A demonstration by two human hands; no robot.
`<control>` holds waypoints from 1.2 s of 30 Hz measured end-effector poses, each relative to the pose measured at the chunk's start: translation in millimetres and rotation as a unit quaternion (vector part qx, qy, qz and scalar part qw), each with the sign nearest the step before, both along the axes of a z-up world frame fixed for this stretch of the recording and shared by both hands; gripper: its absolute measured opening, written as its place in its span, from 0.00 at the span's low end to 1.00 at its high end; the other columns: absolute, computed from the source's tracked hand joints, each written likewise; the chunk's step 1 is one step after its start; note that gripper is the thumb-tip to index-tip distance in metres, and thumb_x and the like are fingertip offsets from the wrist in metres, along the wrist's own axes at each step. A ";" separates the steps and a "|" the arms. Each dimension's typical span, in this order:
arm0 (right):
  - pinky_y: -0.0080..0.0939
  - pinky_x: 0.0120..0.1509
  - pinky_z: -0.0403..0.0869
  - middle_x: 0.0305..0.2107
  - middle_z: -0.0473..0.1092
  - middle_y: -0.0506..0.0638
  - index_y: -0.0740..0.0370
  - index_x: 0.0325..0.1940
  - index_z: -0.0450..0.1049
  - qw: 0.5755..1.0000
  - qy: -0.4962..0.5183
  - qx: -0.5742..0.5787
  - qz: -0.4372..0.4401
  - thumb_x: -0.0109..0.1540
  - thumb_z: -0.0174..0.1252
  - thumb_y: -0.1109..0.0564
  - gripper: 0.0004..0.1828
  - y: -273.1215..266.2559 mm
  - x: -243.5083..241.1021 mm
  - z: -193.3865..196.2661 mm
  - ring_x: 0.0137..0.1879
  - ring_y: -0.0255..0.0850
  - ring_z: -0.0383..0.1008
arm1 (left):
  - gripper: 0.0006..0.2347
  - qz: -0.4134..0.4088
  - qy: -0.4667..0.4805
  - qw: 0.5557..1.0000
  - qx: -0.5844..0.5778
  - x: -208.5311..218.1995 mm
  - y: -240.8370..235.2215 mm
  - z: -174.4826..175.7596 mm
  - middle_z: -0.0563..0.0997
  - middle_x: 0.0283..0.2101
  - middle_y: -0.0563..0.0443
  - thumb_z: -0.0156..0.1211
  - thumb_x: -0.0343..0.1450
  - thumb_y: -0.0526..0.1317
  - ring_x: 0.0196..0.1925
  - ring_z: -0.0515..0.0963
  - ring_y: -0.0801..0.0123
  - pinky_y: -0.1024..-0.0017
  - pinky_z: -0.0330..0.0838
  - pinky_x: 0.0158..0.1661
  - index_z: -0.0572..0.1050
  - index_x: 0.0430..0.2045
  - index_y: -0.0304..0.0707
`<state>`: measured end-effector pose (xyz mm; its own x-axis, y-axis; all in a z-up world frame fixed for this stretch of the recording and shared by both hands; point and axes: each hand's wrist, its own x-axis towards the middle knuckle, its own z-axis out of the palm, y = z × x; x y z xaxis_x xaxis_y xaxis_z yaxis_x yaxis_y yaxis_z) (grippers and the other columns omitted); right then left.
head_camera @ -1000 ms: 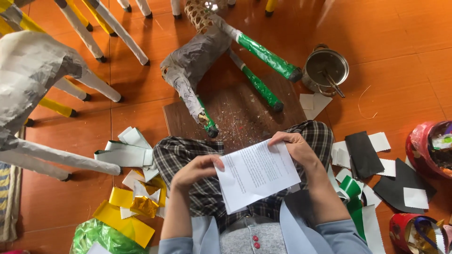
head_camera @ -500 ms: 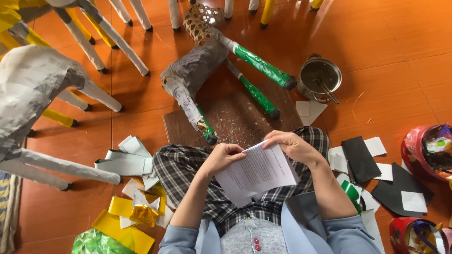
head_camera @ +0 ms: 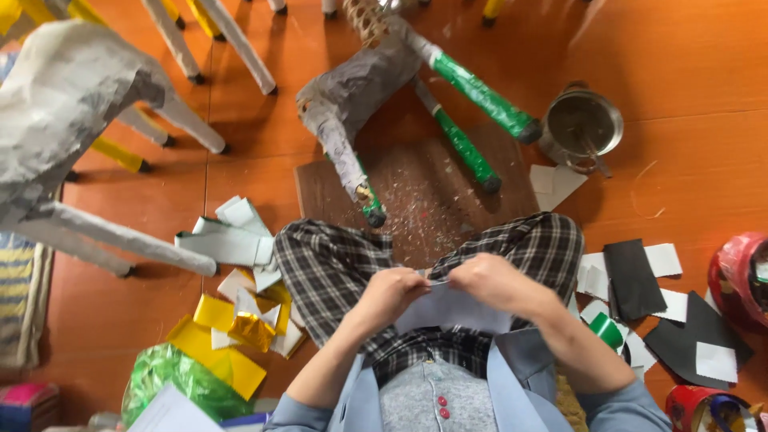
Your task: Decorating paper mache giraffe figures with colored paper and adhesive.
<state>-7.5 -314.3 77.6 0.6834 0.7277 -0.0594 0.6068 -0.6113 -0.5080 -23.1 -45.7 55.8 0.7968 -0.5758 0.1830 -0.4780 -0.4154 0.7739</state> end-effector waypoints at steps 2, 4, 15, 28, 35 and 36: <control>0.49 0.43 0.76 0.30 0.77 0.54 0.59 0.35 0.77 1.000 0.011 0.023 0.008 0.60 0.56 0.57 0.05 -8.5 -0.8 6.9 0.39 0.50 0.80 | 0.05 0.007 0.006 1.000 -0.003 -8.8 18.7 3.9 0.82 0.30 0.44 0.66 0.70 0.40 0.34 0.82 0.53 0.62 0.76 0.35 0.82 0.31 0.38; 0.48 0.41 0.76 0.32 0.79 0.54 0.60 0.36 0.79 0.992 0.085 0.075 -0.053 0.62 0.57 0.57 0.07 -14.6 -0.8 26.1 0.39 0.51 0.80 | 0.06 0.052 0.104 0.993 0.009 -12.9 36.5 13.5 0.83 0.30 0.45 0.67 0.70 0.40 0.32 0.84 0.58 0.65 0.77 0.35 0.83 0.32 0.36; 0.45 0.43 0.76 0.30 0.75 0.54 0.61 0.38 0.77 0.990 0.000 0.126 -0.056 0.60 0.59 0.58 0.06 19.1 -3.2 11.6 0.39 0.47 0.78 | 0.16 0.042 -0.048 0.998 0.000 11.4 20.2 50.5 0.82 0.48 0.39 0.68 0.67 0.39 0.50 0.81 0.51 0.62 0.74 0.50 0.79 0.46 0.32; 0.44 0.53 0.77 0.43 0.78 0.53 0.60 0.52 0.78 0.912 -0.012 0.274 -0.304 0.69 0.57 0.50 0.14 -62.2 -18.0 -1.9 0.50 0.46 0.79 | 0.07 0.048 0.101 0.989 0.097 27.6 34.7 5.9 0.84 0.27 0.43 0.67 0.68 0.39 0.26 0.83 0.67 0.74 0.75 0.31 0.83 0.35 0.36; 0.38 0.58 0.71 0.48 0.75 0.46 0.60 0.61 0.70 0.815 0.238 0.394 -0.351 0.60 0.67 0.52 0.27 -38.7 -16.4 -24.4 0.54 0.35 0.74 | 0.09 0.200 0.205 0.955 -0.073 25.4 26.2 -46.0 0.85 0.30 0.53 0.64 0.73 0.37 0.33 0.76 0.81 0.81 0.72 0.35 0.83 0.41 0.29; 0.36 0.54 0.72 0.42 0.77 0.46 0.63 0.54 0.75 0.784 0.253 0.429 -0.371 0.61 0.66 0.55 0.19 -38.8 -16.6 -42.7 0.49 0.33 0.75 | 0.09 0.197 0.249 0.942 -0.107 26.0 26.2 -59.8 0.85 0.33 0.54 0.63 0.73 0.36 0.35 0.77 0.81 0.81 0.72 0.38 0.83 0.41 0.28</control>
<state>-24.0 -353.0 34.9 0.9844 0.0611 -0.1650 -0.1652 -0.0017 -0.9863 2.9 -19.5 -4.0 0.9587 -0.2105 -0.1911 0.1244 -0.2941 0.9477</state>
